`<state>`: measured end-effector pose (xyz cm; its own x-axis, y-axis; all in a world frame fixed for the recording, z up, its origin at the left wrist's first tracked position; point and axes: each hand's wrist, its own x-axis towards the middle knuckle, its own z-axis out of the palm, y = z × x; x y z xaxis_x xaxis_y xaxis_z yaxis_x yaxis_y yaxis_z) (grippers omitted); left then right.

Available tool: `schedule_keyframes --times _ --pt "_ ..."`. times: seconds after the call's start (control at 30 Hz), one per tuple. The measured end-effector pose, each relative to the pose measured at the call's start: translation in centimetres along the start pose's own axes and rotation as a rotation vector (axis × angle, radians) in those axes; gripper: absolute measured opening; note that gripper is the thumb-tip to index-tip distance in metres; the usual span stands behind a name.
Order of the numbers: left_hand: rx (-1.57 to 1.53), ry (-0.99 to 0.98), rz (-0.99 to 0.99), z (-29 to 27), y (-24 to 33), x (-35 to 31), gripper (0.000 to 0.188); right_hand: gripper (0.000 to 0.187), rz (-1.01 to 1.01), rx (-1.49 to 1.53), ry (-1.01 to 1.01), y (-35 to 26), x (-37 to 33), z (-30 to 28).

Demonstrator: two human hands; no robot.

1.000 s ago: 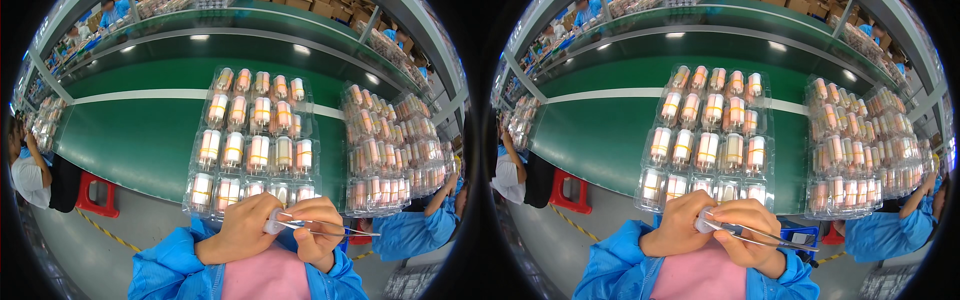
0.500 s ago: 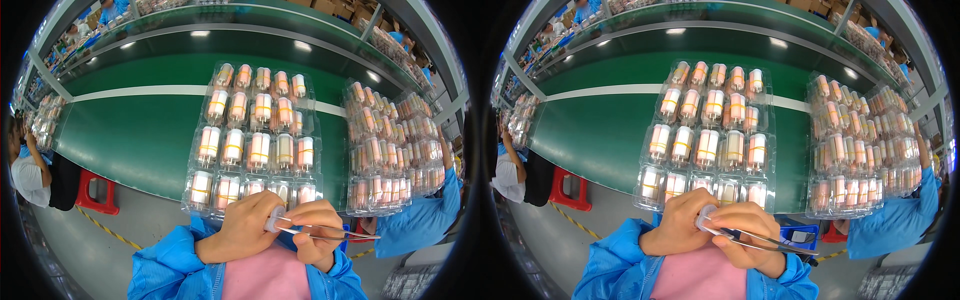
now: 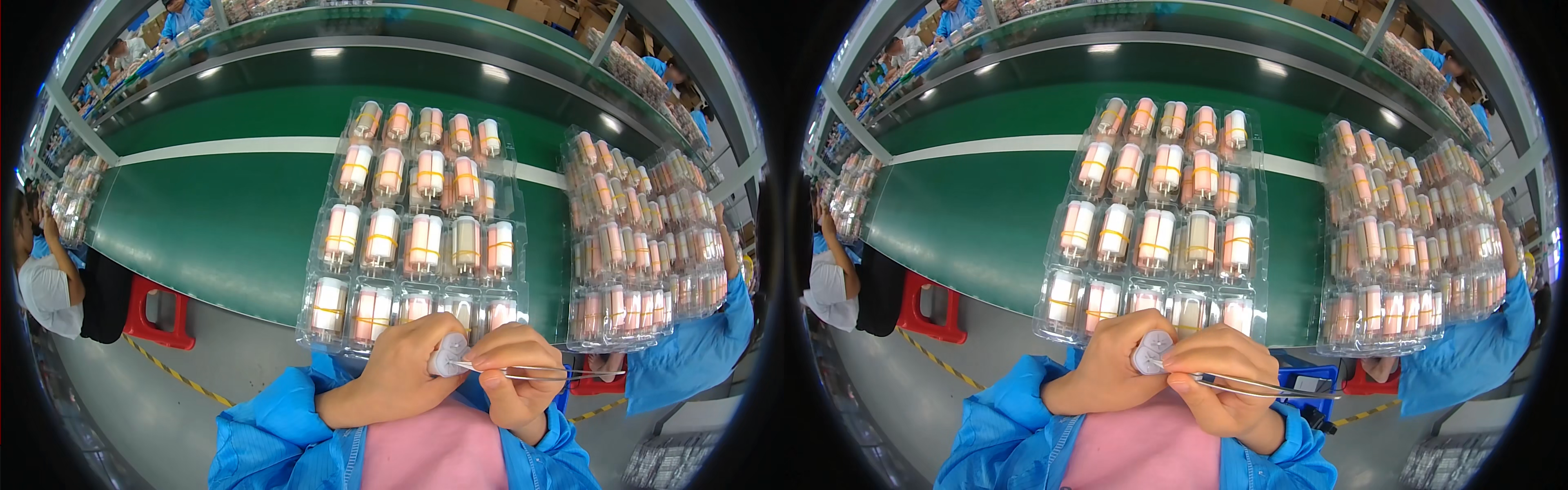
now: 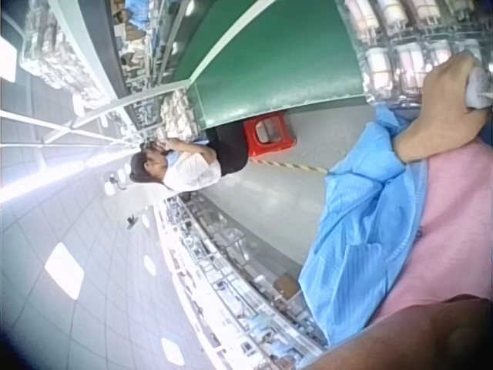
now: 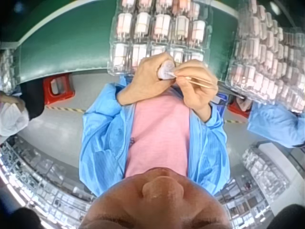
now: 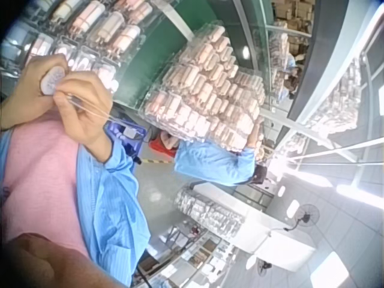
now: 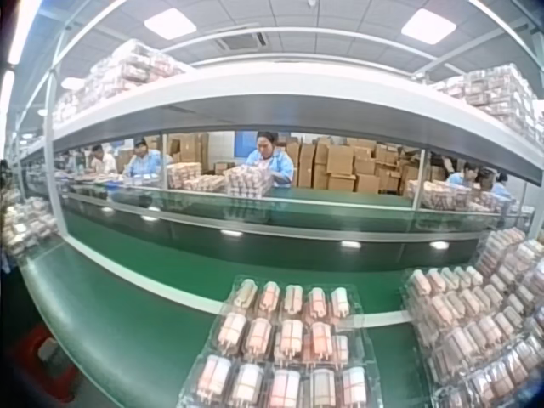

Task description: Assemble small plastic cosmetic or skincare containers by inserting inner components and checking fit.

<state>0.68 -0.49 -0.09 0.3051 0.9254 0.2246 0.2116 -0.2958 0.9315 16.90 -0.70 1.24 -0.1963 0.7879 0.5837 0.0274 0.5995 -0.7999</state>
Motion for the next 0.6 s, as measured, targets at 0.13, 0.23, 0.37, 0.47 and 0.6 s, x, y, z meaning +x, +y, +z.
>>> schedule_keyframes --times 0.13,0.23,0.37,0.47,0.6 --pt "0.029 0.007 0.018 -0.02 -0.03 0.01 0.025 0.014 -0.003 -0.023 -0.021 -0.08 0.19 0.08" --pt "0.042 0.004 0.016 0.01 -0.10 -0.02 0.025 0.015 -0.006 -0.039 -0.033 -0.07 0.27 0.10" --pt "0.081 0.016 0.020 0.07 -0.17 -0.10 0.026 0.016 -0.039 -0.092 -0.067 -0.14 0.53 0.03" --pt "0.105 0.040 0.050 0.10 -0.23 -0.08 0.027 0.016 -0.060 -0.123 -0.103 -0.29 0.83 -0.10" --pt "0.134 0.047 0.080 0.12 -0.33 -0.11 0.027 0.017 -0.084 -0.155 -0.130 -0.27 0.92 -0.14"
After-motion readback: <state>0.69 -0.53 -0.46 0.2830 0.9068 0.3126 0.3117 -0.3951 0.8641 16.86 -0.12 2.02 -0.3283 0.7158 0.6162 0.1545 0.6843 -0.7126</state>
